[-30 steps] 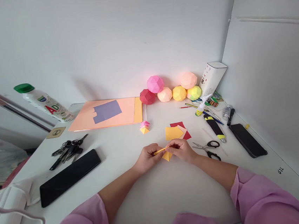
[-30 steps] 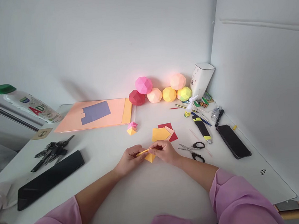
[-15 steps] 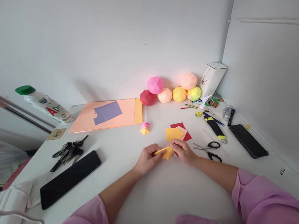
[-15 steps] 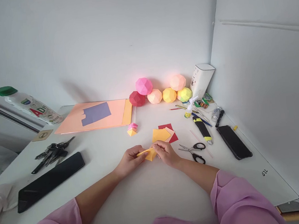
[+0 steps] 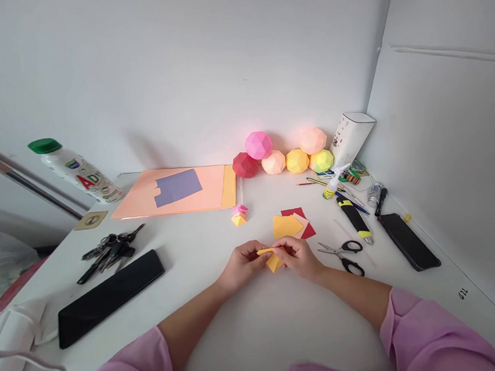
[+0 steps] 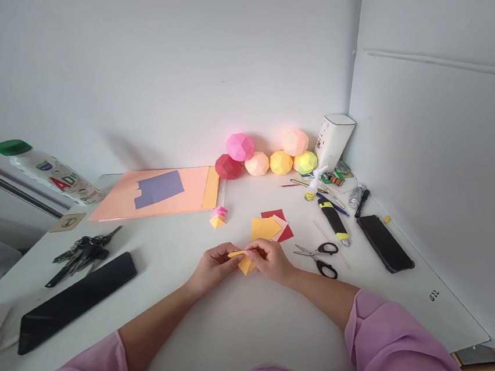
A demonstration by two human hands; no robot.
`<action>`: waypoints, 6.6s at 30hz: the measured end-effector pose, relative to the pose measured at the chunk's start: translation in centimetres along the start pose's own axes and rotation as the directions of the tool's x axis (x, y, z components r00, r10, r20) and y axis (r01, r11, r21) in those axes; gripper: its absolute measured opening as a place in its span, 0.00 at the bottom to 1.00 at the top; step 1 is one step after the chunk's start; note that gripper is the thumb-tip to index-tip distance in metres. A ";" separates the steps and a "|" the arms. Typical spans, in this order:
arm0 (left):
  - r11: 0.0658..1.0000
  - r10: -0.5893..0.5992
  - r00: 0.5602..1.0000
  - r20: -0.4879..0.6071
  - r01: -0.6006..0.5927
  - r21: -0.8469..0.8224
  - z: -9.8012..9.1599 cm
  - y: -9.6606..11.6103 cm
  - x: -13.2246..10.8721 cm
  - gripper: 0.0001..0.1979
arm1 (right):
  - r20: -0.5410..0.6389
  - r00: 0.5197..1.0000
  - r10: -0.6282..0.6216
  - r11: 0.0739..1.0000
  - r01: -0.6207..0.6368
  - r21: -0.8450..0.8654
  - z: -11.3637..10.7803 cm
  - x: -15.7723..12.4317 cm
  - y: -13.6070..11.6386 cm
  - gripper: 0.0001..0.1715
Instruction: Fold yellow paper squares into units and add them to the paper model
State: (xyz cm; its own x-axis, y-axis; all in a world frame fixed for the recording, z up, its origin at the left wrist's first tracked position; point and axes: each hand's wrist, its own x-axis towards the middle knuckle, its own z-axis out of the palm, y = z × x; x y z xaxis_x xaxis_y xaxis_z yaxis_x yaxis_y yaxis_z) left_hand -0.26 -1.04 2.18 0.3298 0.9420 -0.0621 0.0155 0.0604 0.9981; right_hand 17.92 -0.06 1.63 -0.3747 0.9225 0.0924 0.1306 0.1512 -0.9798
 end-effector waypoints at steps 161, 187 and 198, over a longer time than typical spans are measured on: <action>0.982 0.190 0.981 0.030 -0.190 0.005 0.0 -1.0 -0.2 0.32 | 0.018 0.995 0.101 0.987 -0.103 0.127 -0.6 0.7 0.8 0.14; 0.979 -0.005 0.999 0.041 0.014 -0.203 -0.4 -1.4 0.2 0.19 | -0.042 0.996 -0.080 0.996 0.082 0.041 -0.2 0.3 0.3 0.08; 0.984 -0.007 1.000 0.030 0.012 -0.179 -0.4 -1.5 0.2 0.20 | -0.059 0.991 -0.118 0.993 0.117 -0.008 0.0 0.4 0.2 0.08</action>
State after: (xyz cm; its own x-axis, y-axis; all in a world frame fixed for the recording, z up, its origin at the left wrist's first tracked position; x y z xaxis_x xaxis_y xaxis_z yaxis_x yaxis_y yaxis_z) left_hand -0.58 -0.82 0.66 0.3576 0.9313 -0.0689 -0.1496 0.1299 0.9802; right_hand 17.76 0.30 1.47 -0.3325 0.9177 0.2173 0.0927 0.2611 -0.9609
